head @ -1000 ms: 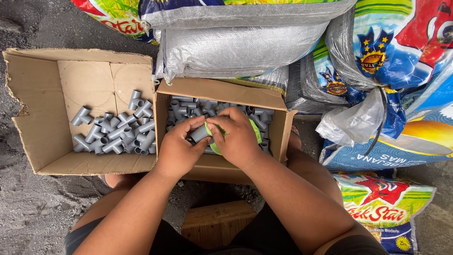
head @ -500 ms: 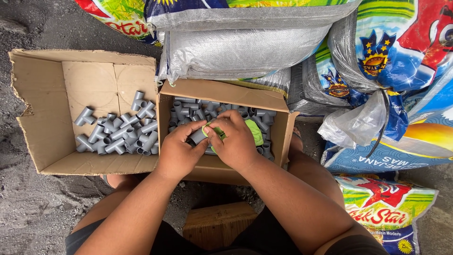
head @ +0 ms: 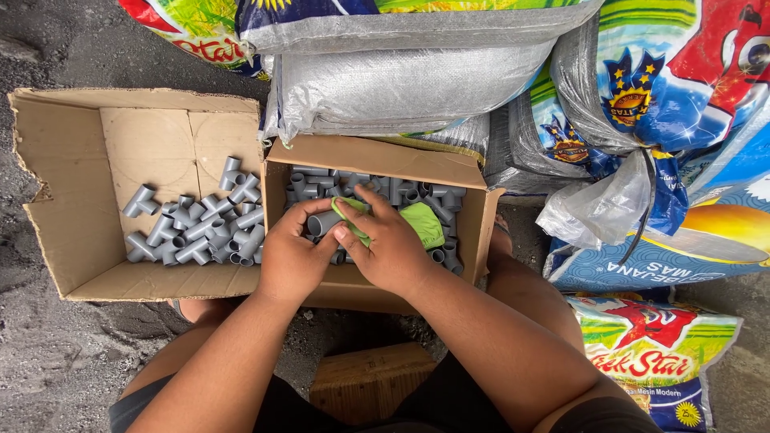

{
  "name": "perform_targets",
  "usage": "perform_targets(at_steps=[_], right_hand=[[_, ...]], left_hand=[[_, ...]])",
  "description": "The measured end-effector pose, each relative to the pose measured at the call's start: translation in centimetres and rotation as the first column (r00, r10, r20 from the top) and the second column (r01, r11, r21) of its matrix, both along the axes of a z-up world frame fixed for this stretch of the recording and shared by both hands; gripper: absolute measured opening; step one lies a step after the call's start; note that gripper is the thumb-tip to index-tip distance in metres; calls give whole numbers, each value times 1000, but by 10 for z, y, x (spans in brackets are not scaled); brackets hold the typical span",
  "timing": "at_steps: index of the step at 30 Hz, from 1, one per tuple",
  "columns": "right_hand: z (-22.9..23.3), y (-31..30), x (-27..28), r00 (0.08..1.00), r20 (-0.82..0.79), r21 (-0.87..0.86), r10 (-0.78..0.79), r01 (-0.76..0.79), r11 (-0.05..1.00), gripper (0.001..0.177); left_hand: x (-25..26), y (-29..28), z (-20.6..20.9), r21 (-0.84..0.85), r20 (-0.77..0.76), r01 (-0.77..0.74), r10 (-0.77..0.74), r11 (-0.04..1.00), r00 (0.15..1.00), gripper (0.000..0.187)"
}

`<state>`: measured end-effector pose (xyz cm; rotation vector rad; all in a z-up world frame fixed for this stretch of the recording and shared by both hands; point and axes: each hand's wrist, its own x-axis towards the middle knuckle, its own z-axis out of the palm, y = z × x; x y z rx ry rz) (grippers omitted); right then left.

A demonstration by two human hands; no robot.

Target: Cleaning grey PVC T-fittings with a green cloth and transferring them from one cardboard box to another.

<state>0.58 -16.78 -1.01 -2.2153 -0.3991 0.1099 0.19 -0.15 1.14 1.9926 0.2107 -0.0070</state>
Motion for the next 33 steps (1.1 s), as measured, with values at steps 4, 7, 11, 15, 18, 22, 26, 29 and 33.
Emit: perform_targets(at_steps=[4, 7, 11, 15, 18, 22, 26, 29, 33], right_hand=[[8, -2, 3, 997, 44, 12, 56, -57, 998, 46], [-1, -6, 8, 997, 50, -52, 59, -56, 997, 46], [-2, -4, 5, 995, 41, -78, 88, -85, 993, 51], [-5, -3, 3, 983, 110, -101, 146, -135, 986, 47], [1, -4, 5, 992, 73, -108, 103, -95, 990, 49], [-1, -3, 3, 996, -2, -152, 89, -88, 984, 52], [12, 1, 2, 980, -18, -132, 200, -201, 971, 52], [19, 1, 4, 977, -62, -172, 204, -212, 962, 57], [7, 3, 6, 976, -78, -273, 205, -218, 937, 70]], left_hand=[[0, 1, -4, 3, 9, -3, 3, 1000, 1000, 41], [0, 1, -9, 26, 8, 7, -7, 1000, 1000, 43], [-1, 2, -13, 90, 100, 45, -54, 995, 993, 44], [-1, 8, -25, 113, 103, 84, -96, 990, 990, 47], [-4, 5, -22, 127, 107, 84, -98, 988, 989, 45], [-3, 6, -24, 164, 85, 113, -128, 980, 988, 47], [-1, 8, -27, 130, 27, 110, -115, 985, 993, 51], [-1, 7, -27, 143, 17, 103, -106, 984, 994, 51], [0, 7, -29, 169, 90, 67, -83, 983, 992, 48]])
